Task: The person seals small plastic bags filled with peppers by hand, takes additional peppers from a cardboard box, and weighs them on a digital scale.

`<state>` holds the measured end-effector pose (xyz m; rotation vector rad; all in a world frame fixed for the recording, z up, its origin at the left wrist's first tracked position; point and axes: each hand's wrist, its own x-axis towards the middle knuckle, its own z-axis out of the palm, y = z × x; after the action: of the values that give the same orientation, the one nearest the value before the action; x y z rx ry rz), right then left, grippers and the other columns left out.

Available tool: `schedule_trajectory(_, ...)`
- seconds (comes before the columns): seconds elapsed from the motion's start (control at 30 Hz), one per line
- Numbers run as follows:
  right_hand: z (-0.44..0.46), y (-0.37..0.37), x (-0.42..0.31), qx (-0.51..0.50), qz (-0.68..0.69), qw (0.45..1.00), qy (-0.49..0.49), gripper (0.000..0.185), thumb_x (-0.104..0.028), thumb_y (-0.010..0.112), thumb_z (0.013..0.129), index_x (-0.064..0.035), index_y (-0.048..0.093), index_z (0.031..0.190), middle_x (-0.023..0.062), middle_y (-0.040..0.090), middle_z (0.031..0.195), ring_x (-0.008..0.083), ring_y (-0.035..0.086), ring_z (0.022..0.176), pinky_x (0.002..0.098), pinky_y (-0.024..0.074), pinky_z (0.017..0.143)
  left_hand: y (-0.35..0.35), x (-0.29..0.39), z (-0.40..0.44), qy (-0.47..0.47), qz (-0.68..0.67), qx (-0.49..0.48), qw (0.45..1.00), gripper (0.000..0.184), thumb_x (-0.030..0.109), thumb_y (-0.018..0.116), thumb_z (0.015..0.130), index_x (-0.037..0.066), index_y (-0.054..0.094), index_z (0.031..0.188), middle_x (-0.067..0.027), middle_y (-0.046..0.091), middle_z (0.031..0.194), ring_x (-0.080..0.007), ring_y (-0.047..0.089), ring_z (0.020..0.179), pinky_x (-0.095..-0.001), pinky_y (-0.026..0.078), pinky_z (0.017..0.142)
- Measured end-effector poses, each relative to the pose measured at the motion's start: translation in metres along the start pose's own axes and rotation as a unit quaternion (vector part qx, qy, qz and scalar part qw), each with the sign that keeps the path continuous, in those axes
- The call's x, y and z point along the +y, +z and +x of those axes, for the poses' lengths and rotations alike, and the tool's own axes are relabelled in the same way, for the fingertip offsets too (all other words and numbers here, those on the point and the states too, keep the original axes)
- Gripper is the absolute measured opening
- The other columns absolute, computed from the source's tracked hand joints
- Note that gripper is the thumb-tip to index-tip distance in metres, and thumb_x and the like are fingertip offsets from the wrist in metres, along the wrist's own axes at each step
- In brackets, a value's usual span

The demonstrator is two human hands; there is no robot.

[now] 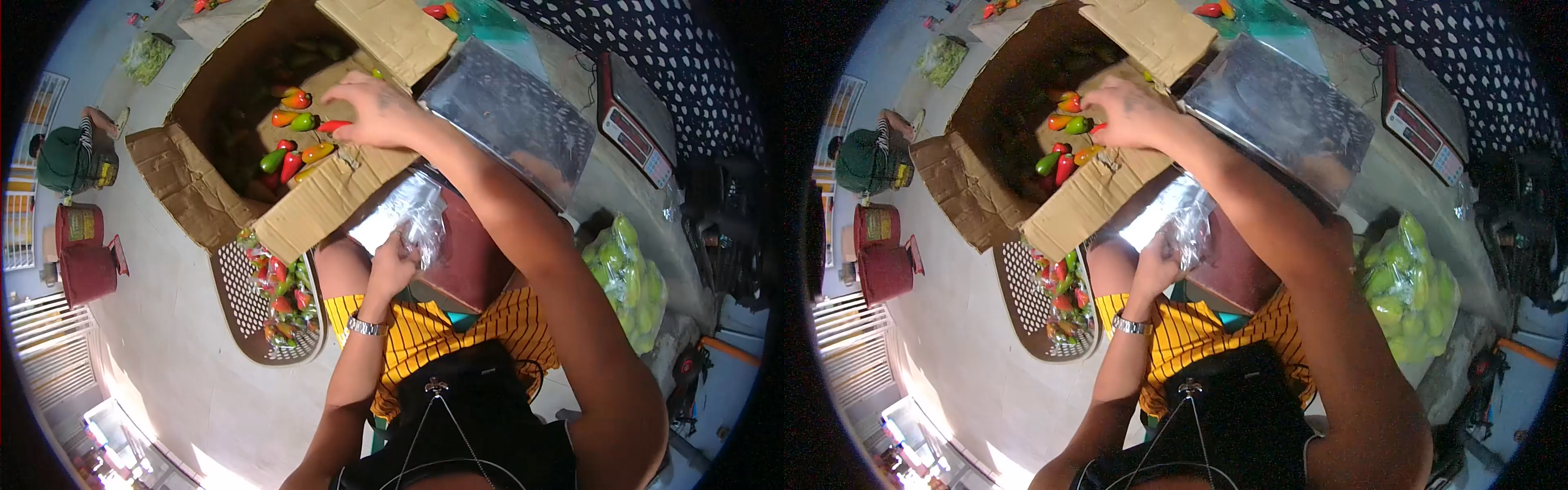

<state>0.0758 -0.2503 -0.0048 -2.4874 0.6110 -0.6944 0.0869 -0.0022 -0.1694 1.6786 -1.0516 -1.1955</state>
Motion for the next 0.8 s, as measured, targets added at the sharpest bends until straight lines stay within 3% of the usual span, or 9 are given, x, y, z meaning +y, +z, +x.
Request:
schedule_trajectory(0.07, 0.045, 0.021, 0.009, -0.113, -0.051, 0.992, 0.032, 0.055, -0.024, 0.080, 0.076, -0.0163, 0.067, 0.129, 0.0165, 0.061, 0.130, 0.0357, 0.059, 0.122, 0.0425, 0.0494, 0.104, -0.003, 0.010, -0.001, -0.061, -0.038, -0.023, 0.997, 0.059, 0.015, 0.072, 0.089, 0.001, 0.054, 0.143, -0.0168, 0.072, 0.086, -0.0265, 0.072, 0.076, -0.0373, 0.056, 0.073)
schedule_trajectory(0.13, 0.088, 0.050, 0.024, -0.227, -0.074, 0.970, 0.045, 0.064, -0.025, 0.078, 0.077, -0.0212, 0.063, 0.139, 0.0164, 0.059, 0.135, 0.0345, 0.058, 0.126, 0.0401, 0.0457, 0.111, -0.007, 0.025, 0.000, -0.004, 0.030, -0.016, 0.999, 0.056, 0.014, 0.071, 0.089, -0.001, 0.055, 0.140, -0.0193, 0.072, 0.087, -0.0305, 0.072, 0.077, -0.0392, 0.056, 0.073)
schedule_trajectory(0.23, 0.132, 0.099, 0.035, -0.315, -0.142, 0.937, 0.049, 0.079, -0.025, 0.079, 0.075, -0.0301, 0.053, 0.149, 0.0152, 0.050, 0.149, 0.0363, 0.054, 0.130, 0.0448, 0.0475, 0.109, -0.009, 0.017, 0.005, -0.009, 0.057, -0.021, 0.998, 0.051, 0.014, 0.072, 0.088, -0.003, 0.057, 0.133, -0.0228, 0.070, 0.086, -0.0352, 0.071, 0.076, -0.0414, 0.056, 0.071)
schedule_trajectory(0.33, 0.150, 0.127, 0.033, -0.349, -0.242, 0.905, -0.014, 0.093, -0.027, 0.080, 0.073, -0.0381, 0.041, 0.156, 0.0138, 0.041, 0.158, 0.0405, 0.047, 0.135, 0.0496, 0.0452, 0.112, -0.013, 0.009, 0.007, -0.022, 0.065, -0.050, 0.996, 0.048, 0.015, 0.074, 0.087, -0.003, 0.058, 0.129, -0.0239, 0.070, 0.085, -0.0367, 0.071, 0.076, -0.0427, 0.055, 0.071)
schedule_trajectory(0.37, 0.154, 0.133, 0.031, -0.382, -0.242, 0.892, -0.005, 0.098, -0.026, 0.080, 0.072, -0.0420, 0.036, 0.158, 0.0129, 0.035, 0.161, 0.0427, 0.039, 0.140, 0.0541, 0.0435, 0.113, -0.013, 0.002, 0.008, -0.016, 0.055, -0.058, 0.997, 0.047, 0.015, 0.074, 0.086, -0.003, 0.058, 0.128, -0.0241, 0.070, 0.084, -0.0368, 0.071, 0.076, -0.0431, 0.055, 0.070)
schedule_trajectory(0.57, 0.146, 0.149, 0.037, -0.368, -0.238, 0.899, -0.019, 0.093, -0.033, 0.079, 0.071, -0.0359, 0.042, 0.156, 0.0149, 0.037, 0.156, 0.0434, 0.032, 0.145, 0.0531, 0.0410, 0.116, -0.008, 0.000, 0.010, 0.067, 0.047, -0.060, 0.995, 0.041, 0.013, 0.075, 0.085, -0.004, 0.059, 0.119, -0.0282, 0.068, 0.085, -0.0449, 0.069, 0.082, -0.0470, 0.054, 0.072)
schedule_trajectory(0.67, 0.143, 0.140, 0.038, -0.359, -0.236, 0.903, 0.013, 0.094, -0.038, 0.078, 0.071, -0.0333, 0.041, 0.157, 0.0155, 0.035, 0.159, 0.0444, 0.030, 0.146, 0.0518, 0.0411, 0.116, -0.010, 0.012, 0.009, 0.018, 0.045, -0.073, 0.996, 0.037, 0.013, 0.076, 0.085, -0.004, 0.060, 0.113, -0.0286, 0.068, 0.086, -0.0454, 0.068, 0.083, -0.0480, 0.054, 0.073)
schedule_trajectory(0.8, 0.137, 0.145, 0.048, -0.343, -0.239, 0.907, 0.050, 0.098, -0.040, 0.076, 0.072, -0.0321, 0.035, 0.160, 0.0175, 0.028, 0.166, 0.0447, 0.032, 0.148, 0.0505, 0.0405, 0.117, -0.007, -0.002, 0.007, 0.032, 0.060, -0.064, 0.996, 0.035, 0.013, 0.076, 0.084, -0.005, 0.060, 0.111, -0.0280, 0.067, 0.085, -0.0451, 0.068, 0.082, -0.0486, 0.054, 0.073)
